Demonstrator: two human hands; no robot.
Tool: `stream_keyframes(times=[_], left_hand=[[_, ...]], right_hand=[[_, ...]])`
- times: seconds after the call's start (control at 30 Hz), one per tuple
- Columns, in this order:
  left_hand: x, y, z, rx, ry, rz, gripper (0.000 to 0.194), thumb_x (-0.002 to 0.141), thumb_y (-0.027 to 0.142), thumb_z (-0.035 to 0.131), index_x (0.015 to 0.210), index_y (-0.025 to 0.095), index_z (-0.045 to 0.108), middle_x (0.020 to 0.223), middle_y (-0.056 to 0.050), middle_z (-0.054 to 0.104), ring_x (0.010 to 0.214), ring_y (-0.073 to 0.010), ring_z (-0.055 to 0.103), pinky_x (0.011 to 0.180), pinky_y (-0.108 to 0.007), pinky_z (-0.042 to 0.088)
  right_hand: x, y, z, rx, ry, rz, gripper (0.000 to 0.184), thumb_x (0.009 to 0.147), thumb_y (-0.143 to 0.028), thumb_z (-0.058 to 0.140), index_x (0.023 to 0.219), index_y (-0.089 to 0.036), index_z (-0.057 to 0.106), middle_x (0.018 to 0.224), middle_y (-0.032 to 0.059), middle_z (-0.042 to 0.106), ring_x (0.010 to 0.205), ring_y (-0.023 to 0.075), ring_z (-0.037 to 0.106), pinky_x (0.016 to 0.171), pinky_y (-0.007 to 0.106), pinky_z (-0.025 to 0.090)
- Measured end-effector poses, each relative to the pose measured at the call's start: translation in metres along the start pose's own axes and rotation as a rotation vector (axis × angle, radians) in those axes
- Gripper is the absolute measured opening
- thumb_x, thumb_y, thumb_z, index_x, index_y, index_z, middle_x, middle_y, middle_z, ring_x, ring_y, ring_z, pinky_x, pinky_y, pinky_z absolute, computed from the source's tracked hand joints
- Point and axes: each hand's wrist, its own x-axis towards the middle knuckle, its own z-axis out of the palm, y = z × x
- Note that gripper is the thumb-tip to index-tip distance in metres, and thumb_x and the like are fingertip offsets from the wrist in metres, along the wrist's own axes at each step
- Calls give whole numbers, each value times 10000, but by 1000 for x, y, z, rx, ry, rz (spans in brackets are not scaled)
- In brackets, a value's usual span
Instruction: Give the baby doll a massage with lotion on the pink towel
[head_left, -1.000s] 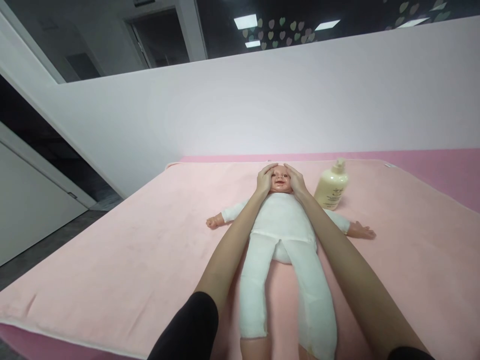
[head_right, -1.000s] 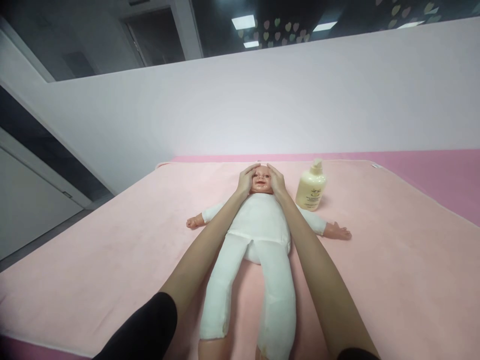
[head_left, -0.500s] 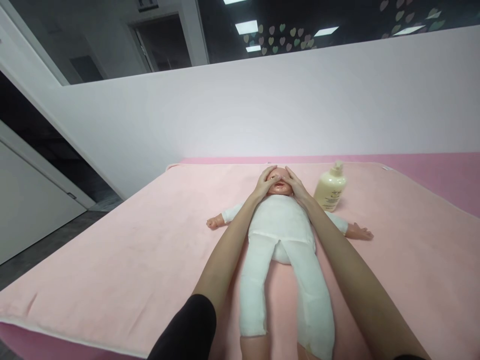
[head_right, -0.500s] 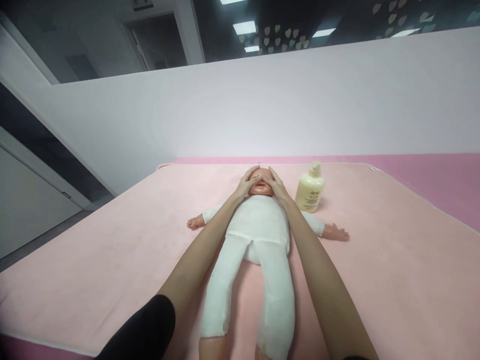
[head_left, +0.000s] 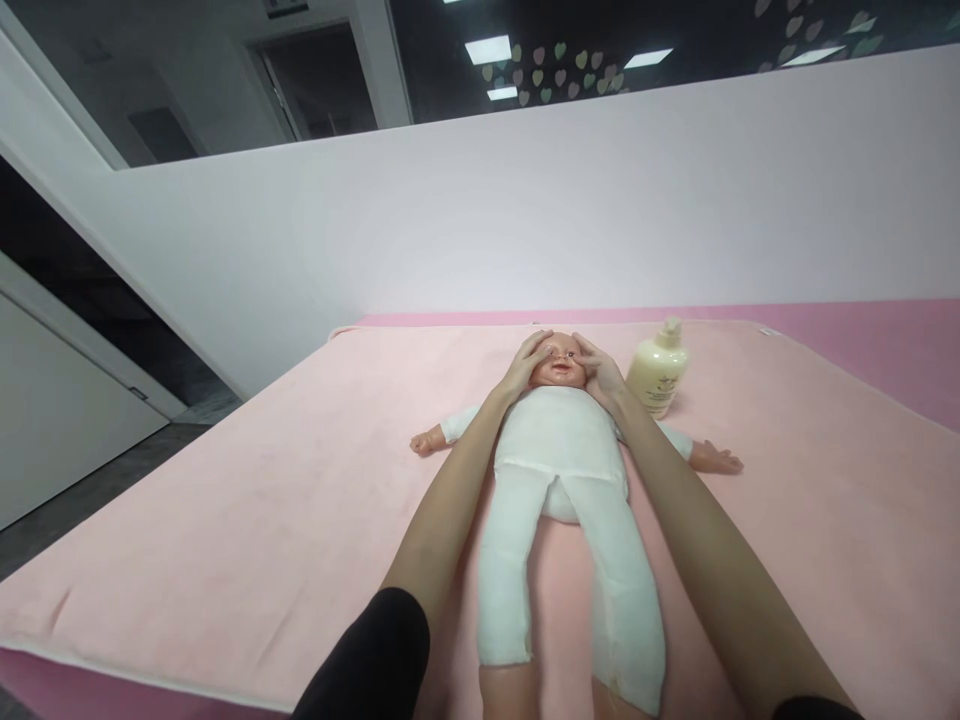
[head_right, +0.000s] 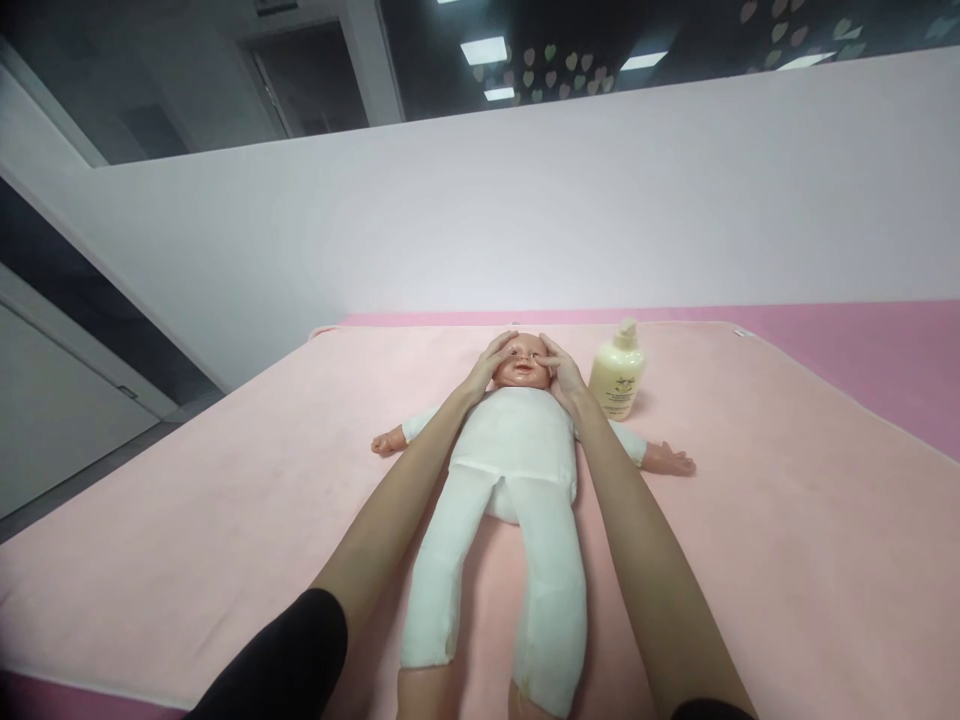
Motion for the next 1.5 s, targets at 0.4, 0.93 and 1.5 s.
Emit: stream_keyframes(times=[0.4, 0.93, 1.5], left_hand=[[-19, 27, -5, 73, -89, -40, 870, 518, 266, 839, 1328, 260, 521, 1484, -57, 406, 1366, -272, 362, 1141, -366, 284], [-18, 20, -14, -138, -113, -124, 751, 606, 319, 808, 1309, 289, 548, 1549, -25, 297, 1426, -257, 271, 1141, -357, 302], [-23, 19, -13, -118, -45, -139, 755, 602, 298, 821, 1306, 294, 549, 1516, -19, 365, 1401, -238, 327, 1141, -350, 312]], right_hand=[[-12, -3, -3, -127, -127, 15, 1071, 534, -174, 830, 1463, -297, 313, 1539, 33, 283, 1370, 251, 365, 1082, 380, 398], [-19, -2, -11, -155, -156, 8, 860, 638, -386, 819, 1402, -330, 429, 1464, 28, 420, 1280, 241, 486, 1050, 398, 438], [-22, -4, -7, -285, -129, -135, 780, 602, -413, 834, 1318, -316, 540, 1428, -8, 467, 1359, 236, 384, 1123, 391, 340]])
